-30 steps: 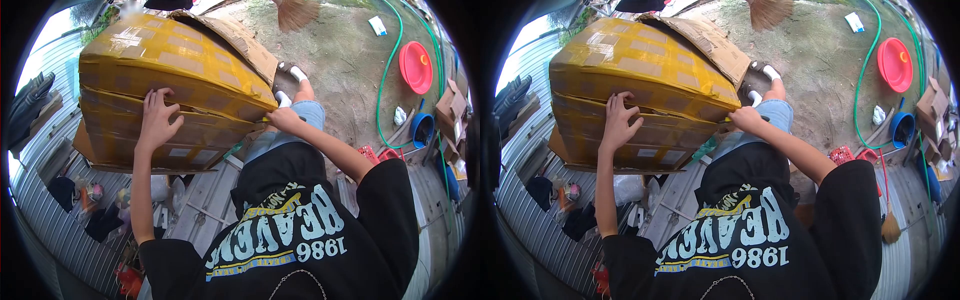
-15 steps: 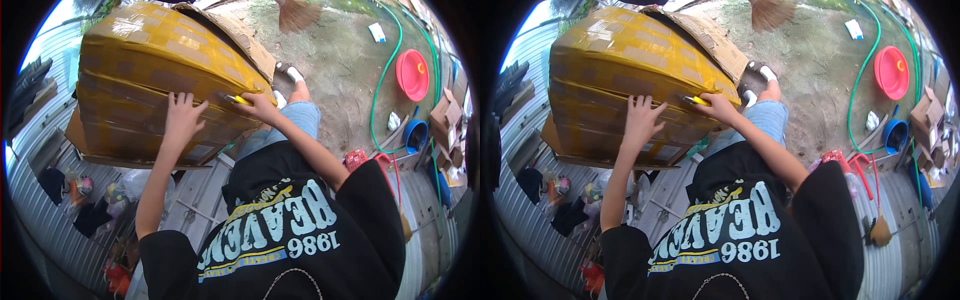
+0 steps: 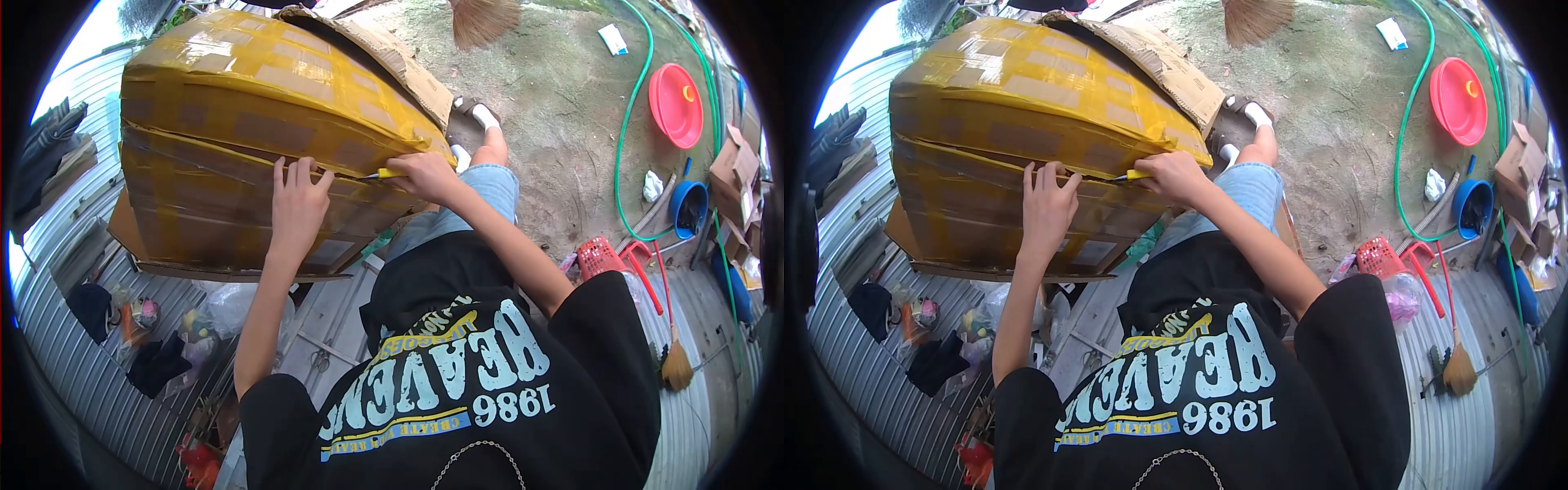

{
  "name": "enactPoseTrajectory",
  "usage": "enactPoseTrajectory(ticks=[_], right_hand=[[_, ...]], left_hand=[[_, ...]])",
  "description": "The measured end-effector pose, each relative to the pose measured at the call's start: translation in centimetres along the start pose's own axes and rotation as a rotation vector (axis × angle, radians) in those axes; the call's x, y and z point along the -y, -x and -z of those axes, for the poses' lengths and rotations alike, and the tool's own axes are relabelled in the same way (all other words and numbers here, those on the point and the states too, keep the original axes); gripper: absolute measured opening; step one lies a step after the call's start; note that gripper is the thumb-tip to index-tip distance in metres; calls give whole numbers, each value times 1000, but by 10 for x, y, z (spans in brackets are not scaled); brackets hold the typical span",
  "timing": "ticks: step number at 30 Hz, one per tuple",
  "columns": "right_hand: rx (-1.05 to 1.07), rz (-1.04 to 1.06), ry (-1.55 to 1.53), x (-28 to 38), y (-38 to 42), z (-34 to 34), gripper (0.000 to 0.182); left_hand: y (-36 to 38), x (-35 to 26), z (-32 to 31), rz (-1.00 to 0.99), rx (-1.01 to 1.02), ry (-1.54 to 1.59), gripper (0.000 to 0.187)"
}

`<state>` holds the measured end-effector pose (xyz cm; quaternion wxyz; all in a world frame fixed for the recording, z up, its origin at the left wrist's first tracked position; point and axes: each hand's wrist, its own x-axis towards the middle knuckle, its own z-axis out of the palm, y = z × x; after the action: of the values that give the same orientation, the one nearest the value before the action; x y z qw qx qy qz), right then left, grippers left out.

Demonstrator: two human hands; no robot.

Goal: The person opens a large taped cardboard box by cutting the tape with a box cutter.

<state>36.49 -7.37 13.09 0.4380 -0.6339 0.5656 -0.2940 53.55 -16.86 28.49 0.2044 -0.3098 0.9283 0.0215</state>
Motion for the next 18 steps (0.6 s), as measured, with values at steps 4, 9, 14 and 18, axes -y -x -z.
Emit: enactPoseTrajectory(ticks=[4,9,14,18], right_hand=[[25,28,217,20,0,2,14],[13,-11,339,14,20,9,12],[28,-43,364,4,32,-1,12],[131,-29,354,-7,24,4,17]], left_hand=[[2,1,4,-19,-36,-6,23],[0,9,7,-52,-70,73,24],[0,10,10,-55,-34,140,24],[1,12,6,-86,-1,106,22]])
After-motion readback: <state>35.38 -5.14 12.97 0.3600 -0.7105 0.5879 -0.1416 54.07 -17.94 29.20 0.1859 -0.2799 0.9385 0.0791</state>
